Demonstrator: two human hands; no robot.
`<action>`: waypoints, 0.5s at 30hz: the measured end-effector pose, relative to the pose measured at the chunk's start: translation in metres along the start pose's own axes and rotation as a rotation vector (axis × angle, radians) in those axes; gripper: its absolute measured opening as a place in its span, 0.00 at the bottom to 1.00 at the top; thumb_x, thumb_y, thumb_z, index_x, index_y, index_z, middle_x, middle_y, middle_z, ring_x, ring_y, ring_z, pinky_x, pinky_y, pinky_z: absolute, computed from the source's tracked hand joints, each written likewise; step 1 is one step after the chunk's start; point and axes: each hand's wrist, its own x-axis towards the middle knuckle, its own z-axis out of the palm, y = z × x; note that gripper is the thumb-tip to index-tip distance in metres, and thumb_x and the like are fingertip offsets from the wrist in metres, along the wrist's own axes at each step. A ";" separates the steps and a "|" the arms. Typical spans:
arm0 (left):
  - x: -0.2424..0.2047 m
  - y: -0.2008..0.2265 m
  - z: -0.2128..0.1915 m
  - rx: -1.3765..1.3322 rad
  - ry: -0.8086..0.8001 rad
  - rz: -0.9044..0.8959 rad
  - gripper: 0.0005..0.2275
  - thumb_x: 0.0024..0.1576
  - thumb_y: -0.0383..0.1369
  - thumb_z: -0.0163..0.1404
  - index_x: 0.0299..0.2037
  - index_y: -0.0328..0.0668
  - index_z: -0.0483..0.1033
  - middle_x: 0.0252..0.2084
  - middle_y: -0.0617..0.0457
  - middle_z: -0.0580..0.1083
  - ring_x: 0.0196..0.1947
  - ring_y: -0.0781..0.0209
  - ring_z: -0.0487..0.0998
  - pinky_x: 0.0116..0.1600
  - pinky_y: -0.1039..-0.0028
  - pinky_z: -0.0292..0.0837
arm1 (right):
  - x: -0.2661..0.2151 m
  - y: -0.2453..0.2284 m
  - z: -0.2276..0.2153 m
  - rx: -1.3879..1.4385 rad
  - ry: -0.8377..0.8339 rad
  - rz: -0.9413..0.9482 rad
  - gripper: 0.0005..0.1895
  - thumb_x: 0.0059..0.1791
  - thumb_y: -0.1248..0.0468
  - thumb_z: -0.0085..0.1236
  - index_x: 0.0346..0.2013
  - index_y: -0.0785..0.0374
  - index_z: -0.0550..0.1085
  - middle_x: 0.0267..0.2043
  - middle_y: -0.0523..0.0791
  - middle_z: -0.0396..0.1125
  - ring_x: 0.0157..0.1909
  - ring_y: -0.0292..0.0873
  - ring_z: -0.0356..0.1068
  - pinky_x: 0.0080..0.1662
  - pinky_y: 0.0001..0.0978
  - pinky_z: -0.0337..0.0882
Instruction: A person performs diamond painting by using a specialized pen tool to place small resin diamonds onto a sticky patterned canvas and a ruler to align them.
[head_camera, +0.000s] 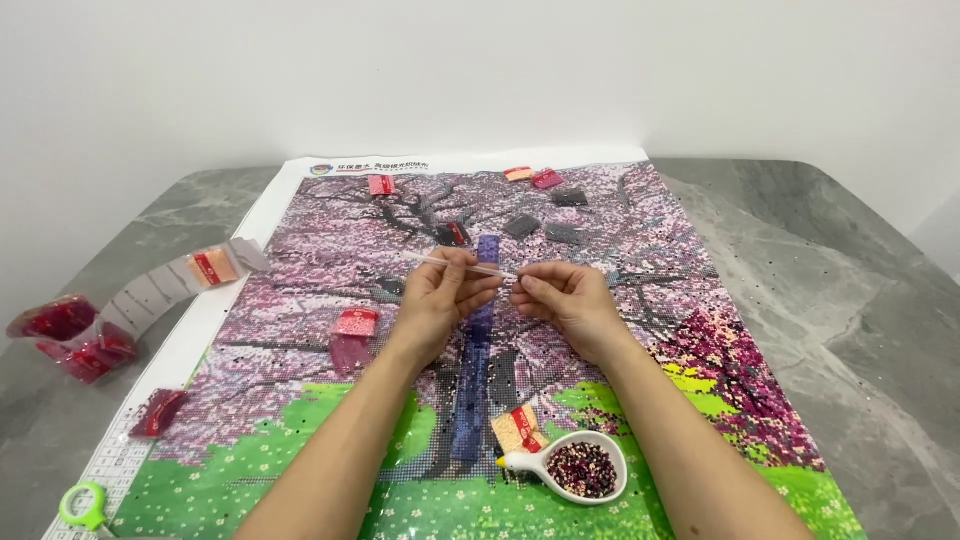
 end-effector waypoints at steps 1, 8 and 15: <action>0.002 -0.001 -0.002 0.000 -0.002 0.001 0.13 0.62 0.43 0.42 0.42 0.41 0.68 0.44 0.38 0.78 0.42 0.53 0.81 0.46 0.72 0.81 | 0.000 -0.001 0.000 0.000 0.001 -0.002 0.13 0.47 0.71 0.58 0.45 0.75 0.75 0.36 0.55 0.74 0.35 0.45 0.76 0.40 0.33 0.80; -0.003 0.004 0.004 0.044 -0.007 -0.025 0.12 0.61 0.44 0.42 0.40 0.44 0.66 0.44 0.38 0.78 0.43 0.53 0.82 0.47 0.73 0.81 | -0.002 0.000 0.006 -0.018 0.006 -0.014 0.12 0.44 0.73 0.61 0.41 0.76 0.75 0.34 0.57 0.74 0.34 0.46 0.76 0.39 0.35 0.80; -0.007 0.011 0.008 0.087 0.004 -0.003 0.11 0.62 0.44 0.37 0.43 0.47 0.58 0.48 0.34 0.75 0.48 0.44 0.79 0.52 0.65 0.79 | -0.001 0.002 0.005 -0.008 0.023 -0.020 0.10 0.43 0.75 0.62 0.37 0.77 0.75 0.32 0.57 0.74 0.34 0.48 0.76 0.40 0.39 0.80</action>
